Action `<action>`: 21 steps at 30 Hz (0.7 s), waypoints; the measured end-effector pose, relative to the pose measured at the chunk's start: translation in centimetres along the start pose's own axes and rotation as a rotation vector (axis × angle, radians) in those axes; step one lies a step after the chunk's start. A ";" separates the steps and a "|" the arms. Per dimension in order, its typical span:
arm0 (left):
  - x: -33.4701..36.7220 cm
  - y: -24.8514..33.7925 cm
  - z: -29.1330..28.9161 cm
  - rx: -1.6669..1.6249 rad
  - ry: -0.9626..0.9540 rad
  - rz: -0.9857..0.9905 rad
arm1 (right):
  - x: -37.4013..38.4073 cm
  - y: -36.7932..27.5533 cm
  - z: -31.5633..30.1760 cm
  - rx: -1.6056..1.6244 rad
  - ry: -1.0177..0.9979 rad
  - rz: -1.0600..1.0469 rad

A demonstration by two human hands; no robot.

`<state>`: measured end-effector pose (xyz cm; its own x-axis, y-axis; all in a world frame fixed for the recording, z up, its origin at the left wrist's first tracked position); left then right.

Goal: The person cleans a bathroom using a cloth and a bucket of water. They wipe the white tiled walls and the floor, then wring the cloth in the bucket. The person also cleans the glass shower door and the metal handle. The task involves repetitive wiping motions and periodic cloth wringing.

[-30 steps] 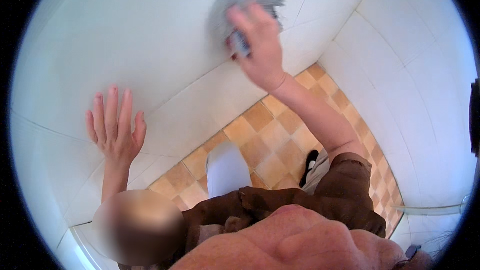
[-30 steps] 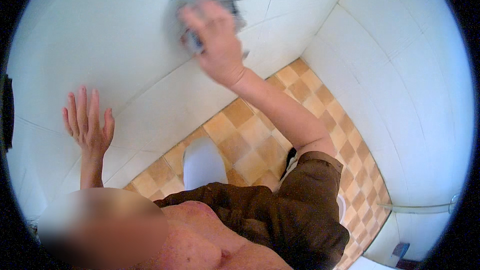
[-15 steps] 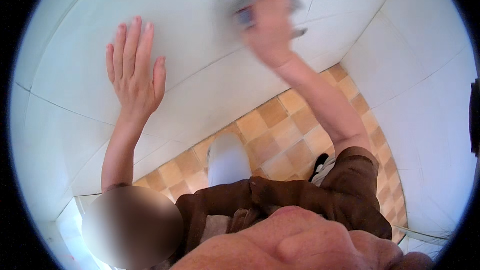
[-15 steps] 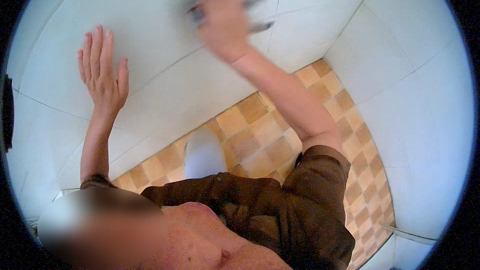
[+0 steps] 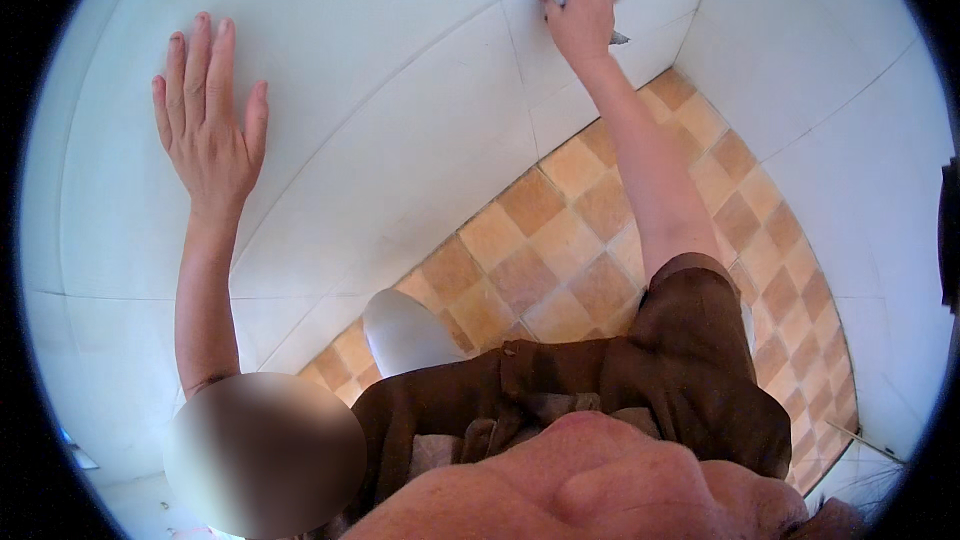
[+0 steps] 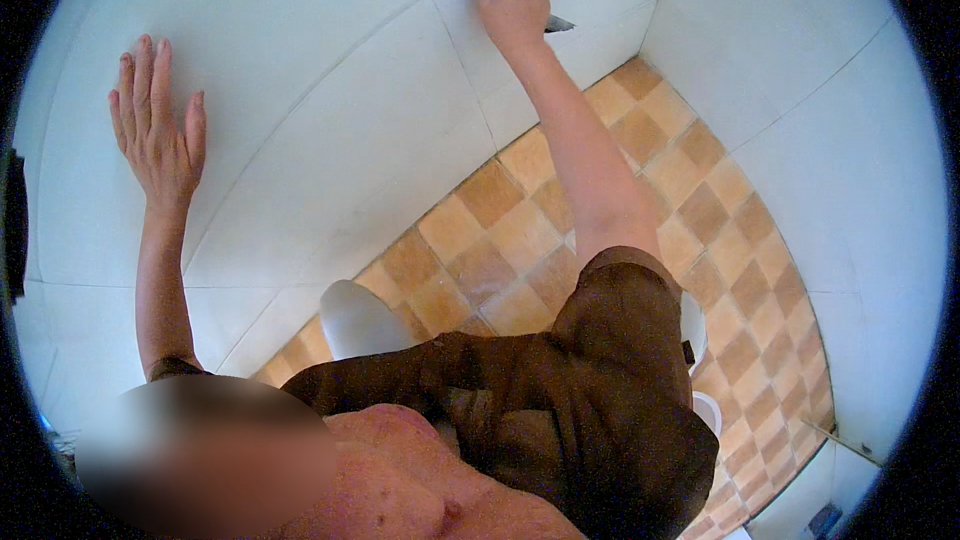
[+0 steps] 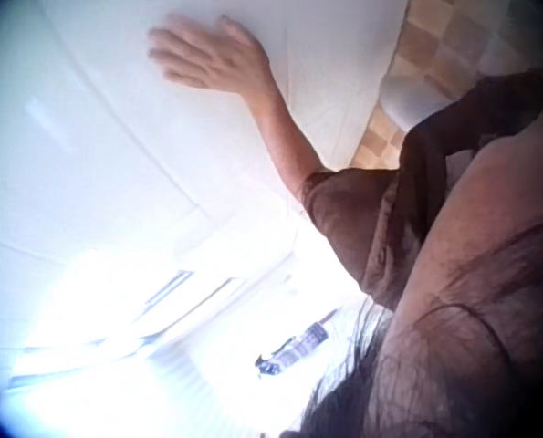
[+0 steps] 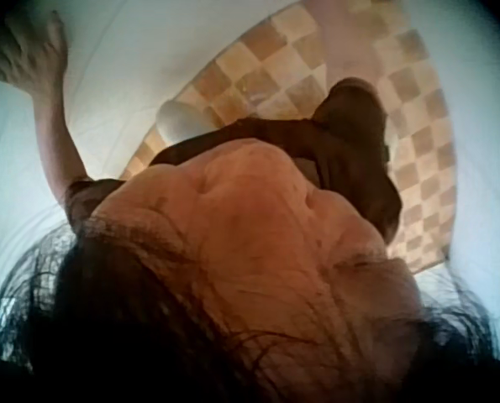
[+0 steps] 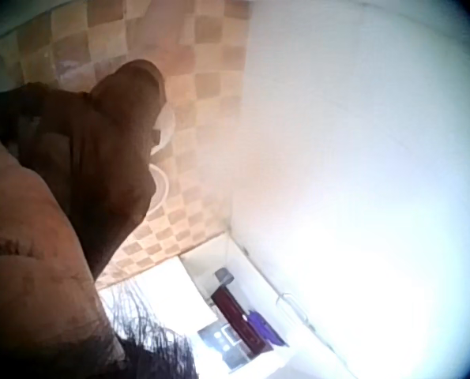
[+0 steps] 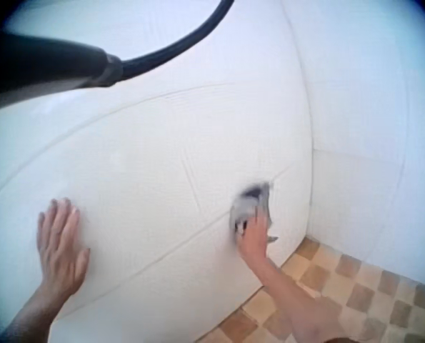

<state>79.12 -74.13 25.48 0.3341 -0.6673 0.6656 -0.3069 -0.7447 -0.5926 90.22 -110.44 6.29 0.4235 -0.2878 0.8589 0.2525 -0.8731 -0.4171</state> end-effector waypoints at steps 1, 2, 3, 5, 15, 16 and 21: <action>0.2 0.4 0.4 0.031 -0.052 -0.006 | -2.6 1.2 0.7 -0.033 -0.041 0.110; 0.6 0.9 0.8 0.055 -0.031 -0.022 | -5.2 2.1 1.4 -0.067 -0.152 0.270; 1.0 1.4 1.0 0.084 -0.024 -0.035 | -7.6 1.7 1.8 0.011 -0.123 0.250; 1.9 2.5 1.9 0.112 -0.023 -0.032 | -11.2 0.0 2.9 0.110 -0.151 0.301; 3.6 5.9 4.6 0.235 -0.144 0.150 | -6.4 7.4 4.1 0.237 0.104 0.325; 3.7 5.9 4.7 0.274 -0.188 0.144 | -6.1 9.6 4.5 0.210 0.163 0.357; 5.7 7.9 6.1 0.179 -0.062 0.218 | -7.0 16.2 6.5 0.460 0.343 0.880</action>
<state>84.09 -83.85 21.85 0.3334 -0.8069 0.4875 -0.2168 -0.5689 -0.7933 96.94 -119.99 -8.43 0.3668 -0.9073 0.2056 0.3116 -0.0884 -0.9461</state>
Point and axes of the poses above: each hand's wrist, its own x-axis towards the middle knuckle, its own z-axis out of the palm, y = z × x, the point moved 2 cm from there along x, towards the middle knuckle
